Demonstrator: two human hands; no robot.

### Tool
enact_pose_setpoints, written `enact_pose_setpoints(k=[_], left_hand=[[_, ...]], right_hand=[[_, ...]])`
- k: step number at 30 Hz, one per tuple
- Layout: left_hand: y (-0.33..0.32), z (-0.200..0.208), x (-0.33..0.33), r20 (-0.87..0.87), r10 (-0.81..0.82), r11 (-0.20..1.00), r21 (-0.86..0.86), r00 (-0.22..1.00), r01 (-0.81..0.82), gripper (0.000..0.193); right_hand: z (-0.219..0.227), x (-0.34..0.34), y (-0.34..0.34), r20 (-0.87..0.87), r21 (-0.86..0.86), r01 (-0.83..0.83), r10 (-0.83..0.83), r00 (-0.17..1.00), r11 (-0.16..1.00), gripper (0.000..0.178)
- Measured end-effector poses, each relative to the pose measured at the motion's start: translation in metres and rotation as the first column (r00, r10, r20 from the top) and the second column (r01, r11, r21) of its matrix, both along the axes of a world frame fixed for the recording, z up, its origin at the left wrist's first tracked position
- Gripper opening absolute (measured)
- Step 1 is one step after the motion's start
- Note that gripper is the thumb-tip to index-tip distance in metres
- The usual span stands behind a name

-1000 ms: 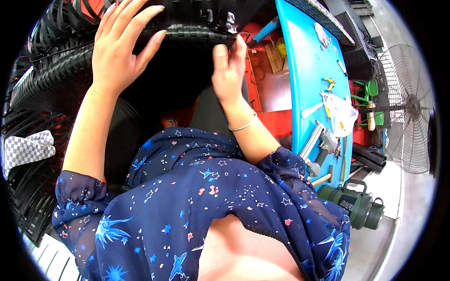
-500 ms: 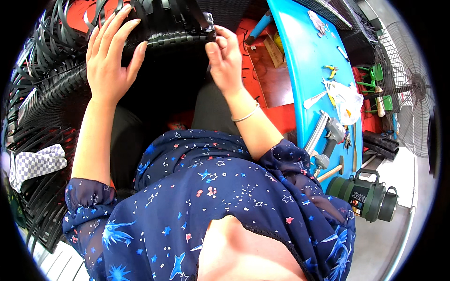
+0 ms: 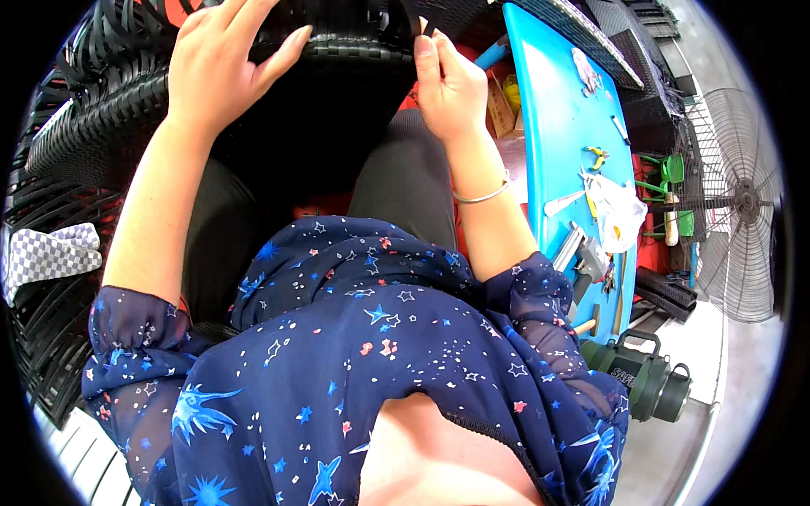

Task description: The person sits on the floor and repairs a black wicker chair using pliers and a hammer. They cut and trim black plastic strips, weave them into the chair frame, and secure the ends by hammering them into place.

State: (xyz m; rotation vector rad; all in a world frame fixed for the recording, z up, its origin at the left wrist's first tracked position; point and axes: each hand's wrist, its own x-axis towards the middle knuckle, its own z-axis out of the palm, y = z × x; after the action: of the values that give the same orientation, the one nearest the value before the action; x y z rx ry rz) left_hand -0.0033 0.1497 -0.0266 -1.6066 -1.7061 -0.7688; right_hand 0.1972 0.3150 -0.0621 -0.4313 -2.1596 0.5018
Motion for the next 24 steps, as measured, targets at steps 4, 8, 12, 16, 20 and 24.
enact_pose_setpoints(k=[4,8,12,16,20,24], left_hand=[[0.008,0.014,-0.001,0.022,0.031,0.995,-0.1,0.999,-0.029,0.053],[0.021,0.025,-0.004,0.096,0.125,0.956,-0.279,0.987,-0.094,0.054],[0.026,0.021,-0.007,0.113,0.048,0.978,-0.205,0.992,-0.024,0.051],[0.026,0.023,-0.004,0.145,0.089,0.978,-0.198,0.985,-0.06,0.05],[0.033,0.021,-0.011,0.137,0.104,0.975,-0.211,0.985,-0.074,0.051],[0.057,0.017,-0.024,0.129,0.111,0.967,-0.245,0.985,-0.076,0.053]], right_hand=[[0.0,-0.009,0.01,-0.234,0.303,0.061,0.012,0.972,0.951,0.018],[0.007,-0.005,0.008,-0.242,0.201,-0.057,0.106,0.965,0.978,0.005],[0.009,-0.004,0.014,-0.209,0.25,-0.089,0.143,0.967,0.964,0.008],[0.018,-0.001,0.023,-0.1,0.246,-0.109,0.137,0.986,0.963,0.01],[0.03,-0.006,0.026,-0.067,0.138,-0.177,0.188,0.98,0.975,0.019],[0.009,-0.015,0.059,-0.135,-0.019,-0.173,0.169,0.976,0.985,0.017]])
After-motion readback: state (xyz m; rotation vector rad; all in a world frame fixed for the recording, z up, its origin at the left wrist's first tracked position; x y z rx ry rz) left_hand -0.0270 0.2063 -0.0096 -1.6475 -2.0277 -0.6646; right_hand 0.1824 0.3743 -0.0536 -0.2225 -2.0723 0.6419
